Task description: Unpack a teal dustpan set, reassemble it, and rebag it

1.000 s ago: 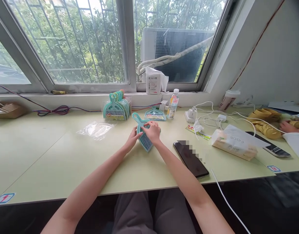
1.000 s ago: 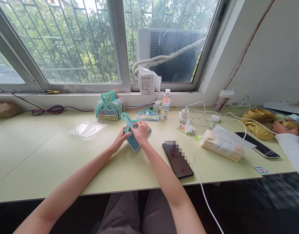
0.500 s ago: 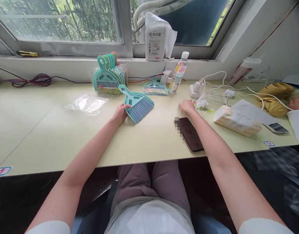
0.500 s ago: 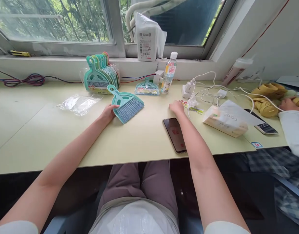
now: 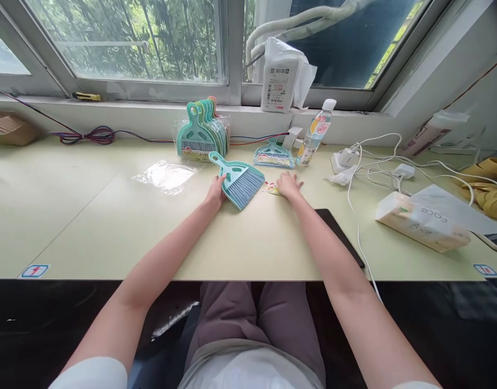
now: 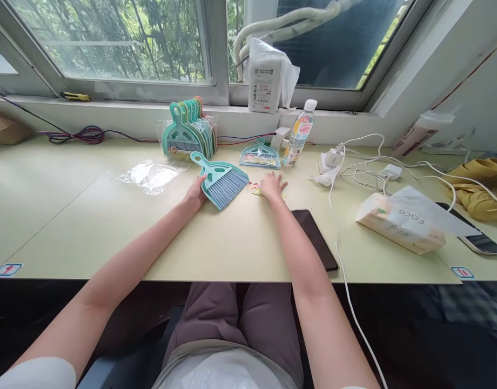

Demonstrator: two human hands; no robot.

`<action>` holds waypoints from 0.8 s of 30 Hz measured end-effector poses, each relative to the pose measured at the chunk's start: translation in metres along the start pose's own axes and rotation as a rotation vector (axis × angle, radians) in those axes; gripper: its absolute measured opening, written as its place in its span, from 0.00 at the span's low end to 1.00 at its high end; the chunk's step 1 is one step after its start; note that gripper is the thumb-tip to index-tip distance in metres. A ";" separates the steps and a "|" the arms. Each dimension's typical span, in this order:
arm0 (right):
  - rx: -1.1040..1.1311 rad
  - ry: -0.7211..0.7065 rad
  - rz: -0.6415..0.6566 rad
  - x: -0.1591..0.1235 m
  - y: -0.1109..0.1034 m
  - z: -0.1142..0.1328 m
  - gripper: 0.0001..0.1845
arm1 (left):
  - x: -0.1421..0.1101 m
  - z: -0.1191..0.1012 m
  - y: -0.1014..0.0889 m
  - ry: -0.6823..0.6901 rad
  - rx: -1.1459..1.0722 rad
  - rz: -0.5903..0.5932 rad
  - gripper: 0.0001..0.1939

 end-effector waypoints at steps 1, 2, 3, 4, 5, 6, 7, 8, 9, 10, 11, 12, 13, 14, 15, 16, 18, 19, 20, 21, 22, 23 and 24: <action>0.012 -0.052 0.049 -0.003 0.007 0.011 0.25 | 0.000 0.000 0.000 0.014 -0.008 -0.003 0.10; 0.034 -0.090 0.067 -0.007 0.012 0.022 0.24 | -0.001 0.000 0.000 0.027 -0.019 -0.010 0.10; 0.066 -0.108 0.050 -0.011 0.013 0.030 0.25 | -0.001 0.000 0.000 0.035 -0.032 -0.021 0.10; 0.096 -0.124 0.014 -0.017 0.012 0.038 0.25 | -0.002 -0.001 -0.002 0.037 -0.048 -0.038 0.10; 0.110 -0.135 -0.020 -0.024 0.010 0.043 0.25 | -0.002 -0.001 -0.004 0.034 -0.065 -0.059 0.09; 0.108 -0.147 -0.042 -0.031 0.006 0.047 0.25 | -0.003 -0.002 -0.006 0.024 -0.083 -0.083 0.09; 0.089 -0.162 -0.052 -0.038 0.002 0.049 0.26 | -0.003 -0.002 -0.008 0.015 -0.101 -0.105 0.08; 0.058 -0.173 -0.052 -0.044 -0.003 0.049 0.28 | -0.004 -0.004 -0.010 0.013 -0.118 -0.124 0.06; 0.023 -0.175 -0.050 -0.049 -0.007 0.047 0.28 | -0.004 -0.005 -0.012 0.018 -0.134 -0.136 0.05; -0.007 -0.163 -0.050 -0.053 -0.012 0.043 0.29 | -0.004 -0.007 -0.014 0.029 -0.147 -0.140 0.05; -0.031 -0.138 -0.045 -0.055 -0.015 0.039 0.29 | -0.004 -0.008 -0.014 0.043 -0.155 -0.136 0.05; -0.049 -0.102 -0.033 -0.057 -0.016 0.034 0.29 | -0.004 -0.009 -0.015 0.056 -0.158 -0.129 0.05; -0.060 -0.064 -0.012 -0.057 -0.015 0.029 0.30 | -0.004 -0.009 -0.015 0.063 -0.154 -0.123 0.07; -0.067 -0.041 0.013 -0.057 -0.012 0.026 0.29 | -0.003 -0.009 -0.015 0.061 -0.143 -0.124 0.09; -0.069 -0.045 0.040 -0.057 -0.007 0.025 0.28 | -0.003 -0.008 -0.015 0.052 -0.127 -0.133 0.11; -0.066 -0.078 0.064 -0.056 -0.002 0.026 0.24 | -0.003 -0.007 -0.015 0.040 -0.108 -0.148 0.13; -0.022 -0.214 0.081 -0.055 0.008 0.032 0.16 | -0.004 -0.007 -0.016 0.015 -0.071 -0.180 0.16; 0.028 -0.295 0.074 -0.054 0.011 0.037 0.14 | -0.004 -0.007 -0.016 0.008 -0.057 -0.192 0.17; 0.096 -0.363 0.058 -0.054 0.014 0.040 0.12 | -0.005 -0.008 -0.016 0.003 -0.047 -0.194 0.17; 0.174 -0.404 0.034 -0.052 0.014 0.042 0.12 | -0.005 -0.008 -0.015 0.001 -0.037 -0.184 0.17; 0.253 -0.413 0.004 -0.050 0.014 0.041 0.13 | -0.006 -0.009 -0.014 -0.001 -0.025 -0.162 0.17; 0.329 -0.391 -0.031 -0.047 0.013 0.039 0.15 | -0.007 -0.010 -0.013 -0.002 -0.010 -0.132 0.17; 0.400 -0.344 -0.071 -0.044 0.011 0.036 0.18 | -0.007 -0.011 -0.011 -0.003 0.007 -0.100 0.18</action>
Point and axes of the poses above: each hand's wrist, its own x-axis towards the middle knuckle, its own y-axis out of the palm, z = x × y, the point moved 5 cm from there along x, towards the middle knuckle, and after that the axes turned 4 degrees about x, right-handed, at the moved point
